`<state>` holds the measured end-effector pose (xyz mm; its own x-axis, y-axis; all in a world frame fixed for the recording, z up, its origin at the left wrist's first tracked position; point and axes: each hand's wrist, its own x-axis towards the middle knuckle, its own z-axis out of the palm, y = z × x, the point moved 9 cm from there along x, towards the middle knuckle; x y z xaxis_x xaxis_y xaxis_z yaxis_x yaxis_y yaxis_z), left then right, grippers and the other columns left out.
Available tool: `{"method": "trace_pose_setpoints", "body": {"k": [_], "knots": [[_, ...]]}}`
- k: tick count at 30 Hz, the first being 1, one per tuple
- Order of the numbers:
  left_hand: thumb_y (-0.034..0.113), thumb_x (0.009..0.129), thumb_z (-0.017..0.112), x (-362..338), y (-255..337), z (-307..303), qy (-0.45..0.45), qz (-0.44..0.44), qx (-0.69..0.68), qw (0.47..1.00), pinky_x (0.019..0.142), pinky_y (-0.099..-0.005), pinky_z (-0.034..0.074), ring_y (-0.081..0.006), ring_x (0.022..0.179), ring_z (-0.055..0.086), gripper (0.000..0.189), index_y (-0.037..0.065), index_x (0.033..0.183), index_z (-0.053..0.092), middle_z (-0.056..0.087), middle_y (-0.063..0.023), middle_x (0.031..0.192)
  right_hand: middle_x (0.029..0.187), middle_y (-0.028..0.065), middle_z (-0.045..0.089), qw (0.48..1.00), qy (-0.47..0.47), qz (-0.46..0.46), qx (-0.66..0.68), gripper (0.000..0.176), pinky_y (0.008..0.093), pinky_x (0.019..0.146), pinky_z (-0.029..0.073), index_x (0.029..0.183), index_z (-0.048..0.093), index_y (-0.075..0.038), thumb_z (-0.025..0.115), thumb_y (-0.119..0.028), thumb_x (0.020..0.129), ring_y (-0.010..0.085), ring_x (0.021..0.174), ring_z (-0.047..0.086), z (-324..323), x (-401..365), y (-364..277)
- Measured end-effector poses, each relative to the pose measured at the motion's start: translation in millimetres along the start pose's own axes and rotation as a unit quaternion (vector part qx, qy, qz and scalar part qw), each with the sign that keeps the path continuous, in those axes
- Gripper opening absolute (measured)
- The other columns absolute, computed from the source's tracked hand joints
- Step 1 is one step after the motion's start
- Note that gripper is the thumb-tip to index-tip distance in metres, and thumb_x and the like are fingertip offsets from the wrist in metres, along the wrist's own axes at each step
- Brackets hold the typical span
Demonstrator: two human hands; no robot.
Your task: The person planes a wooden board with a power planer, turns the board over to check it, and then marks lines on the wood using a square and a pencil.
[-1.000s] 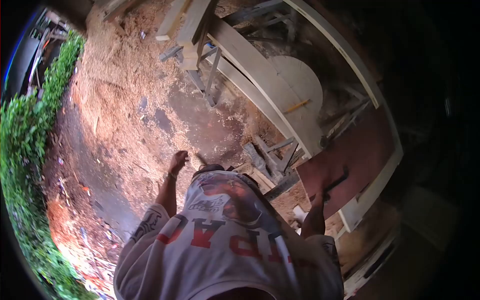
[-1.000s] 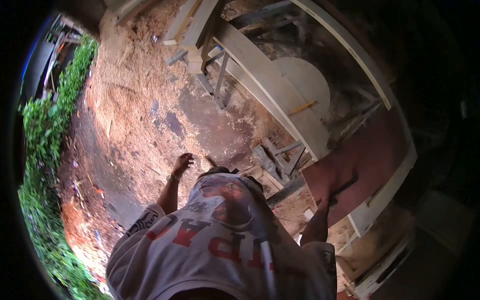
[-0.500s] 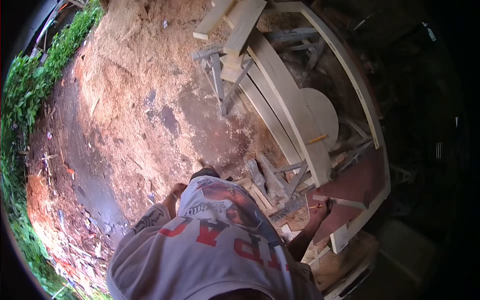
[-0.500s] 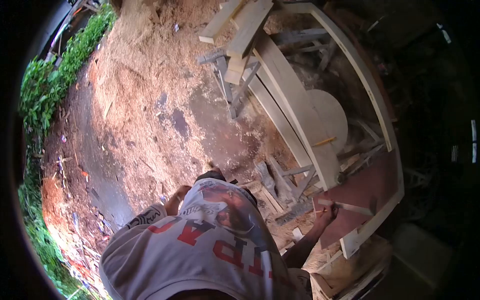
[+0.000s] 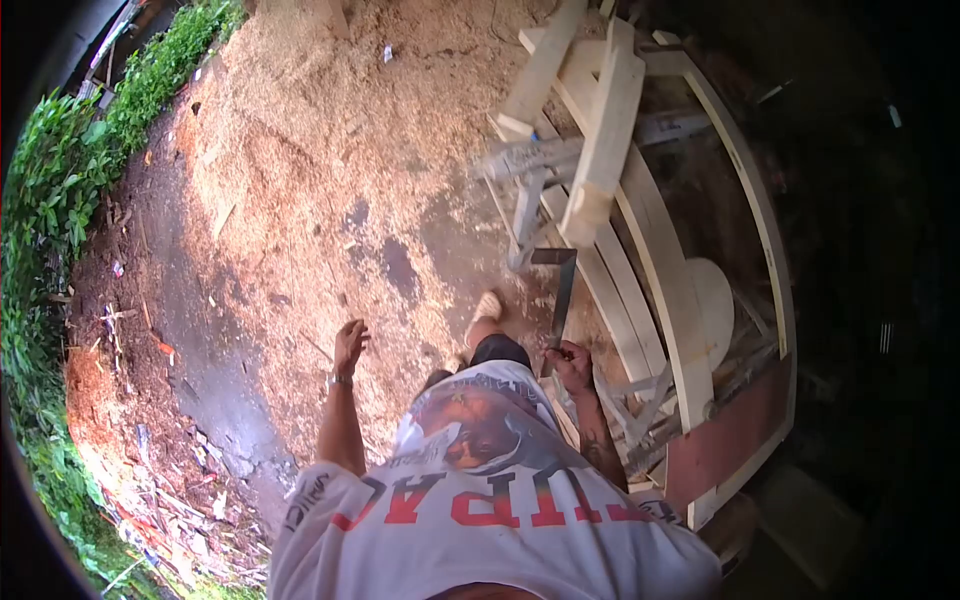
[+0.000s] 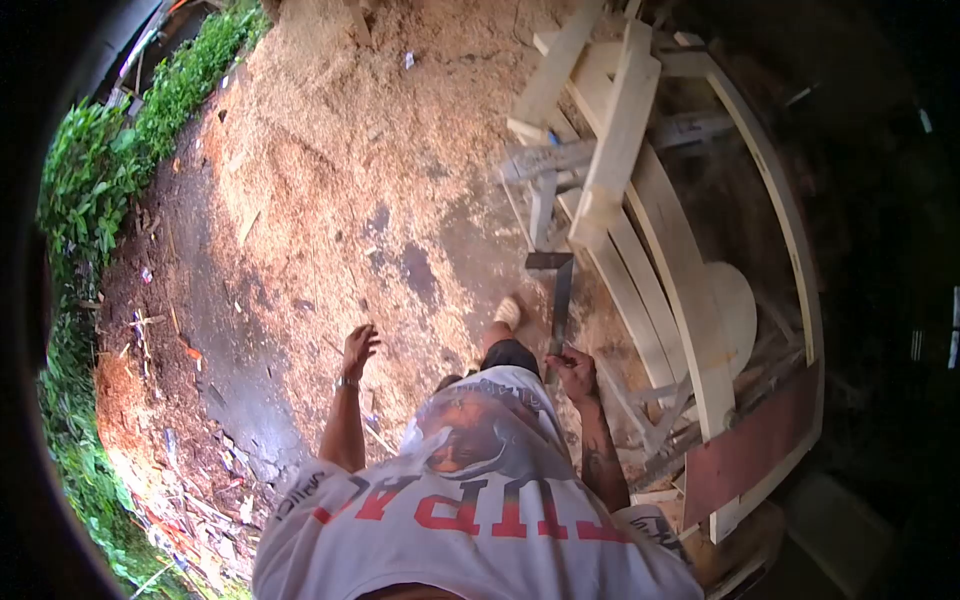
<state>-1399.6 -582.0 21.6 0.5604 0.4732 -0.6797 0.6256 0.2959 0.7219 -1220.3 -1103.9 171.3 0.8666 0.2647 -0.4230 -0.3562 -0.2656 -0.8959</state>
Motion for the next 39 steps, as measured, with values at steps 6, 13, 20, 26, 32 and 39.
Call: {"method": "trace_pose_setpoints", "body": {"k": [6, 13, 20, 26, 32, 39], "knots": [[0.038, 0.097, 0.063, 41, -61, -85, 0.109, 0.020, 0.007, 0.994, 0.054, -0.0255, 0.046, -0.0092, 0.064, 0.060, 0.027, 0.012, 0.093, 0.069, 0.060, 0.0032, 0.074, 0.085, -0.0003, 0.073, 0.986, -0.159, -0.041, 0.021, 0.011, 0.0260, 0.071, 0.050, 0.099, 0.077, -0.003, 0.072, -0.011, 0.094, 0.0071, 0.076, 0.063, 120, 196, -144], [0.032, 0.096, 0.063, 3, -76, -77, 0.121, -0.301, -0.128, 0.937, 0.049, -0.0363, 0.046, -0.0193, 0.065, 0.065, 0.021, 0.013, 0.089, 0.063, 0.062, -0.0045, 0.074, 0.089, 0.0034, 0.073, 0.972, -0.167, -0.166, 0.013, 0.021, 0.0266, 0.077, 0.052, 0.099, 0.072, -0.001, 0.067, -0.021, 0.099, 0.0082, 0.082, 0.064, 229, 431, -346], [0.027, 0.093, 0.066, 183, 50, -46, 0.110, -0.227, -0.051, 0.966, 0.065, -0.0365, 0.051, -0.0258, 0.082, 0.070, 0.022, 0.009, 0.103, 0.069, 0.070, -0.0086, 0.086, 0.089, 0.0034, 0.074, 0.979, -0.125, -0.151, 0.056, 0.019, 0.0255, 0.080, 0.050, 0.103, 0.071, -0.001, 0.064, -0.019, 0.102, 0.0082, 0.083, 0.065, 273, 603, -422], [0.023, 0.090, 0.068, 445, 248, -52, 0.040, -0.087, 0.074, 0.993, 0.079, -0.0368, 0.056, -0.0313, 0.097, 0.073, 0.032, 0.005, 0.115, 0.075, 0.078, -0.0121, 0.097, 0.081, 0.0037, 0.071, 0.994, -0.025, -0.072, 0.073, 0.024, 0.0287, 0.073, 0.048, 0.092, 0.071, -0.004, 0.064, -0.024, 0.103, 0.0108, 0.074, 0.061, 274, 740, -430], [0.035, 0.099, 0.068, 692, 537, -113, -0.057, -0.080, -0.024, 0.995, 0.055, -0.0302, 0.050, -0.0169, 0.074, 0.068, 0.026, 0.013, 0.111, 0.064, 0.067, -0.0021, 0.090, 0.073, 0.0006, 0.066, 0.978, 0.180, -0.052, -0.088, 0.034, 0.0292, 0.067, 0.045, 0.088, 0.069, -0.004, 0.059, -0.032, 0.105, 0.0104, 0.068, 0.058, 212, 833, -499], [0.041, 0.099, 0.066, 905, 862, -124, 0.038, 0.073, 0.034, 0.996, 0.068, -0.0327, 0.051, -0.0186, 0.088, 0.070, 0.046, 0.005, 0.128, 0.062, 0.070, -0.0080, 0.105, 0.075, -0.0019, 0.059, 0.943, 0.316, -0.102, 0.020, 0.026, 0.0259, 0.066, 0.040, 0.089, 0.067, -0.004, 0.062, -0.025, 0.104, 0.0068, 0.072, 0.054, 155, 916, -506]]}}
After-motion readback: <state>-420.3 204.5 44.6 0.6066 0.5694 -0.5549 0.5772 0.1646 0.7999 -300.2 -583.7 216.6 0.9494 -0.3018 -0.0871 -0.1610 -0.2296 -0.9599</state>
